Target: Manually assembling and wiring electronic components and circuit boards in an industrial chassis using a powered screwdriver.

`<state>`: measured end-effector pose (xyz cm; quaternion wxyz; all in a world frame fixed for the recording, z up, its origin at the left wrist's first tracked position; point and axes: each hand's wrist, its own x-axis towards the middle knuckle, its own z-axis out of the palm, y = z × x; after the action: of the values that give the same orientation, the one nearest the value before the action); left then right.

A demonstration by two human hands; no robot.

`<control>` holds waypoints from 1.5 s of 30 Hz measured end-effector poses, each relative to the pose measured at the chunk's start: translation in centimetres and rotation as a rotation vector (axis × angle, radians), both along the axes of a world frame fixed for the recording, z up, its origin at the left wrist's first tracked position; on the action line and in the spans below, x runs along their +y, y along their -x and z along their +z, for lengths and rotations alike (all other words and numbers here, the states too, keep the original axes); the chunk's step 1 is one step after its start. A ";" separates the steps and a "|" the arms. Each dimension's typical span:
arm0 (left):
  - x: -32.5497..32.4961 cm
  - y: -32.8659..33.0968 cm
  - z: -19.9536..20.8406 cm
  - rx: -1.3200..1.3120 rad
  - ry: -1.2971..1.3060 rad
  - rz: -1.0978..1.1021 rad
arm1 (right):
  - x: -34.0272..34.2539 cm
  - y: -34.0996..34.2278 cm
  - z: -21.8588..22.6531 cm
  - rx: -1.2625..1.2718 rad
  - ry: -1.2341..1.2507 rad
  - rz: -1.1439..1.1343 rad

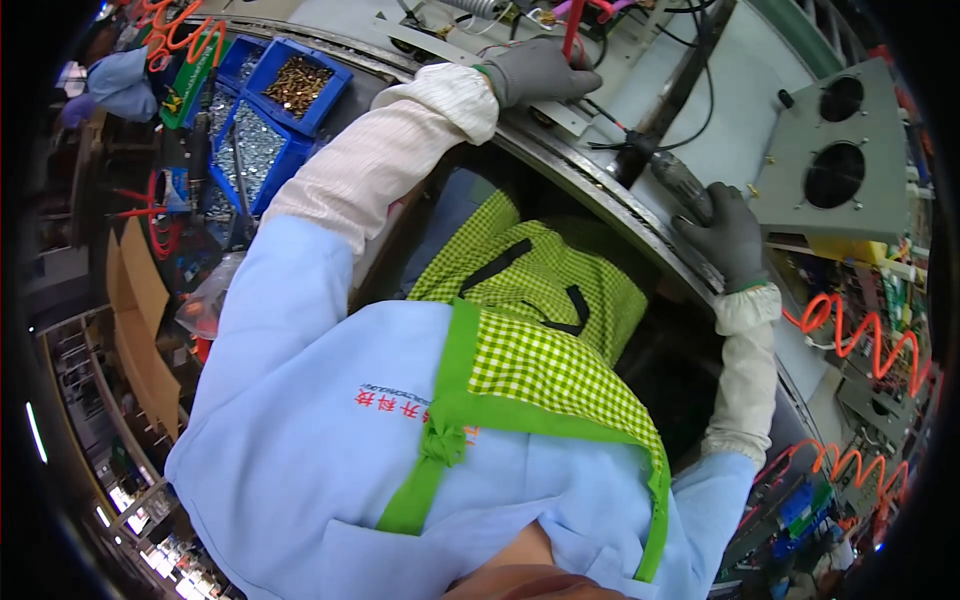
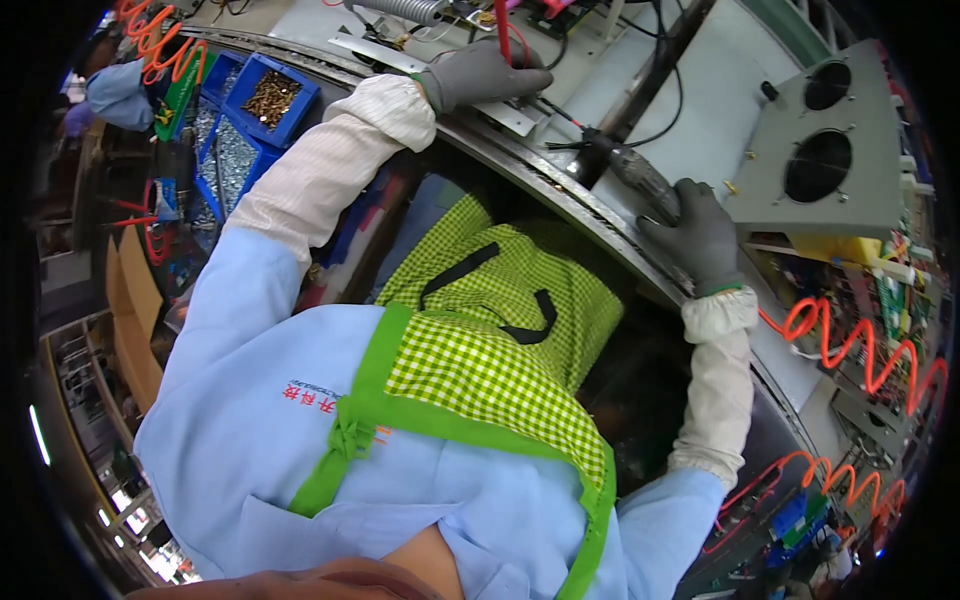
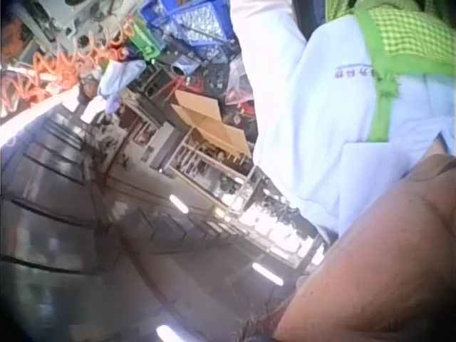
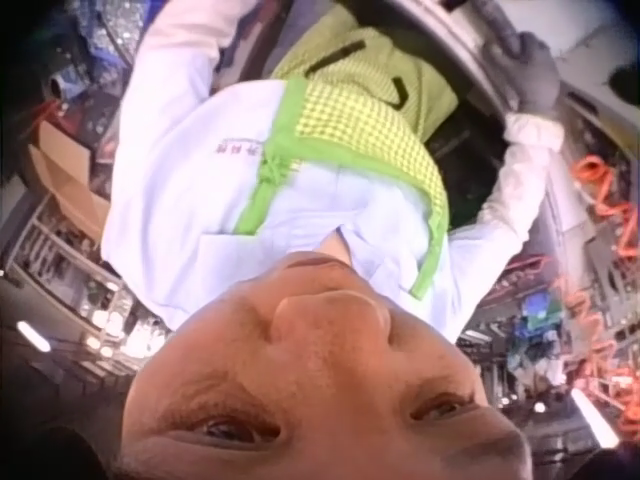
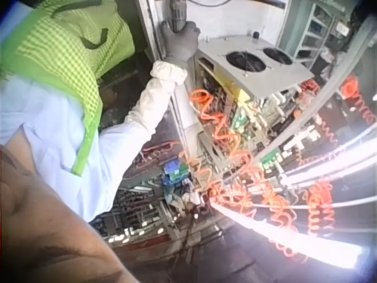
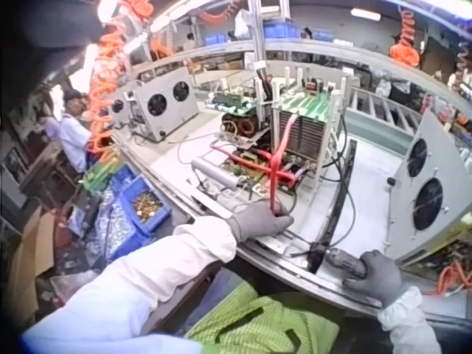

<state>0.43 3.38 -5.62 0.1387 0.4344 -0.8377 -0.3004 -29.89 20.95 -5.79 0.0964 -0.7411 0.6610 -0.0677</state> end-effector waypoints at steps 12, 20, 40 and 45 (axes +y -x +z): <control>-1.8 0.5 -2.1 0.021 -0.166 -0.105 | 18.0 7.1 16.0 -0.001 -0.510 -0.209; -1.1 0.7 -1.9 0.037 -0.215 -0.046 | 19.2 14.9 8.0 0.410 -0.875 -0.630; 1.8 -8.5 -0.3 -0.250 0.546 -0.168 | -13.4 0.7 0.0 -0.308 0.105 -0.424; 2.1 -7.6 -0.7 -0.243 0.548 -0.143 | -15.0 4.4 -0.3 -0.761 -0.248 -0.236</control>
<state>8.04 5.45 -6.31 0.1280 0.3532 -0.9266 -0.0181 -34.32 5.95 -6.12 0.4139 -0.5652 0.6616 -0.2674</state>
